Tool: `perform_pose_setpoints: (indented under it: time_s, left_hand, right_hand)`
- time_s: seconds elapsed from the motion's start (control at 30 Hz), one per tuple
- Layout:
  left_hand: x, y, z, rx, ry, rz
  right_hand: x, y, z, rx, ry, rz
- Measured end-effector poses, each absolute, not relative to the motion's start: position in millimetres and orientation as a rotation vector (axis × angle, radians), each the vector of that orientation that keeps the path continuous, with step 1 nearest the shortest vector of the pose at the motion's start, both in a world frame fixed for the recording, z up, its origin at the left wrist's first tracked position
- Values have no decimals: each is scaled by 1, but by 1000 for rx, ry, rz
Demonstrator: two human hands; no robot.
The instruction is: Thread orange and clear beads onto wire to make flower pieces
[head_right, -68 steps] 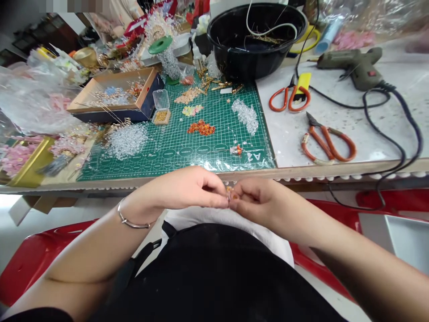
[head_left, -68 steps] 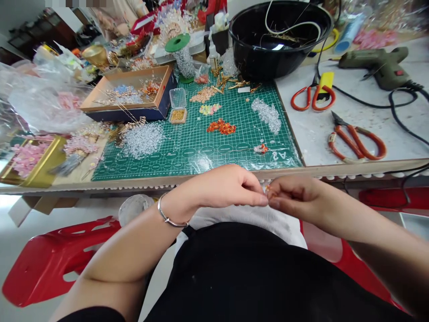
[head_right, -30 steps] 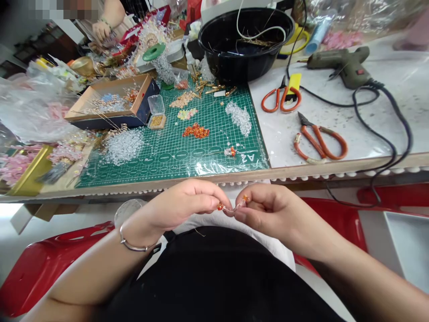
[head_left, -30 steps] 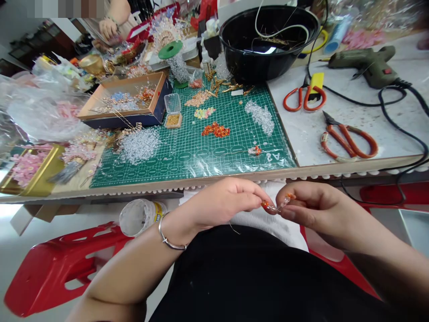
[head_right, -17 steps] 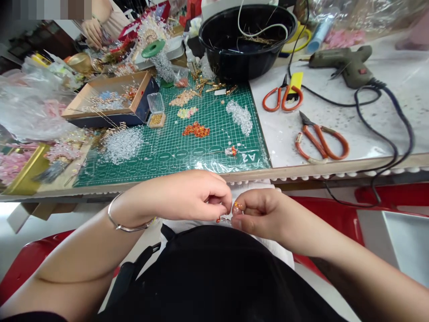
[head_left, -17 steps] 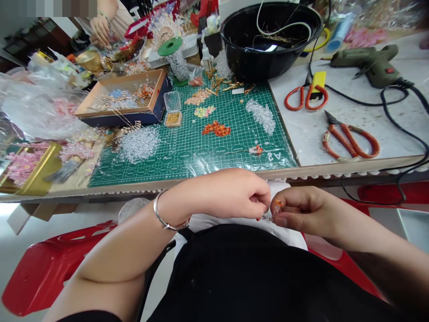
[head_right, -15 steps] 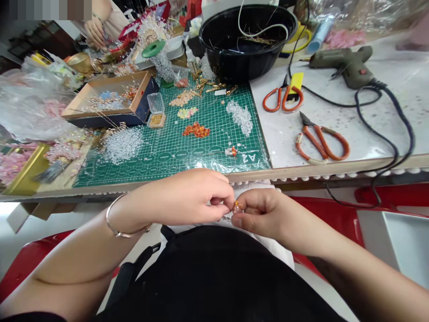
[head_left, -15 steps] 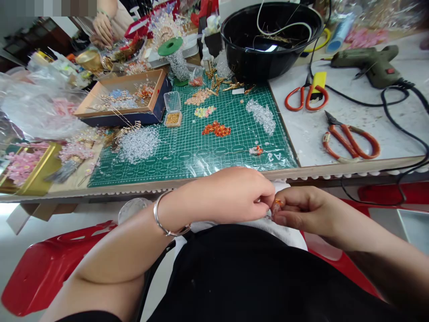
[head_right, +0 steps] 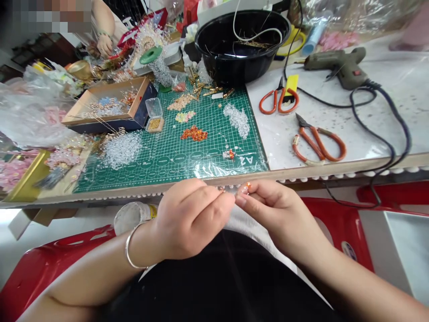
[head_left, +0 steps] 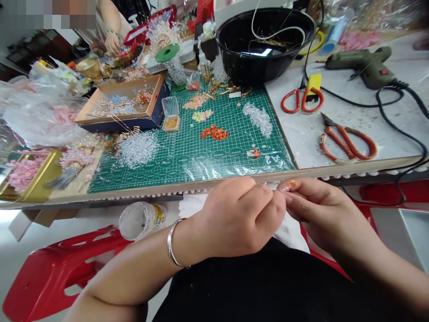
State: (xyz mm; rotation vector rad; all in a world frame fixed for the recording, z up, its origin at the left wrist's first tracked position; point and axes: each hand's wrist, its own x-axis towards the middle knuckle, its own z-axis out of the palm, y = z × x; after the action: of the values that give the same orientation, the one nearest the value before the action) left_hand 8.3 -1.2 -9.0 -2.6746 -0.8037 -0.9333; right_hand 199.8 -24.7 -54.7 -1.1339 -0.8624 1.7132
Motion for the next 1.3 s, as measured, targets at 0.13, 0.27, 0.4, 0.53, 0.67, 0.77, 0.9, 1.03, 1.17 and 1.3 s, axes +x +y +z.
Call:
perform_pose_setpoints:
  time_s: [0.13, 0.27, 0.4, 0.53, 0.67, 0.77, 0.9, 1.03, 1.17, 1.3]
  left_hand:
    - [8, -6, -23, -2700, -822, -1144]
    - [7, -5, -29, -2867, -829, -1409]
    - [7, -4, -31, -2960, -883, -1501]
    - [9, -6, -36, -2952, -921, -1535]
    - [8, -10, -37, -2996, -1158, -1543]
    - [5, -10, -33, -3137, -1419, -1618]
    - [-2, -2, -16, -3195, -1382, -1430]
    - [-7, 9, 9, -3381, -1424, -858]
    - [-7, 15, 18, -3740, -2067, -493]
    - [-2, 12, 7, -3656, -2736, -686]
  right_hand:
    - [193, -28, -50, -1104, -752, 1683]
    - [188, -26, -44, -1076, -654, 1736]
    - [188, -25, -41, -1021, -632, 1842]
    - [191, -29, -40, -985, -645, 1914]
    - [198, -32, -40, -986, -695, 1975]
    - [201, -30, -40, -999, -747, 2012]
    - [206, -26, -41, -1021, -841, 2033]
    - [215, -26, -47, -1090, -945, 1973]
    - [220, -30, -49, -1271, -1191, 1785]
    - [220, -34, -44, -1317, -1410, 1601]
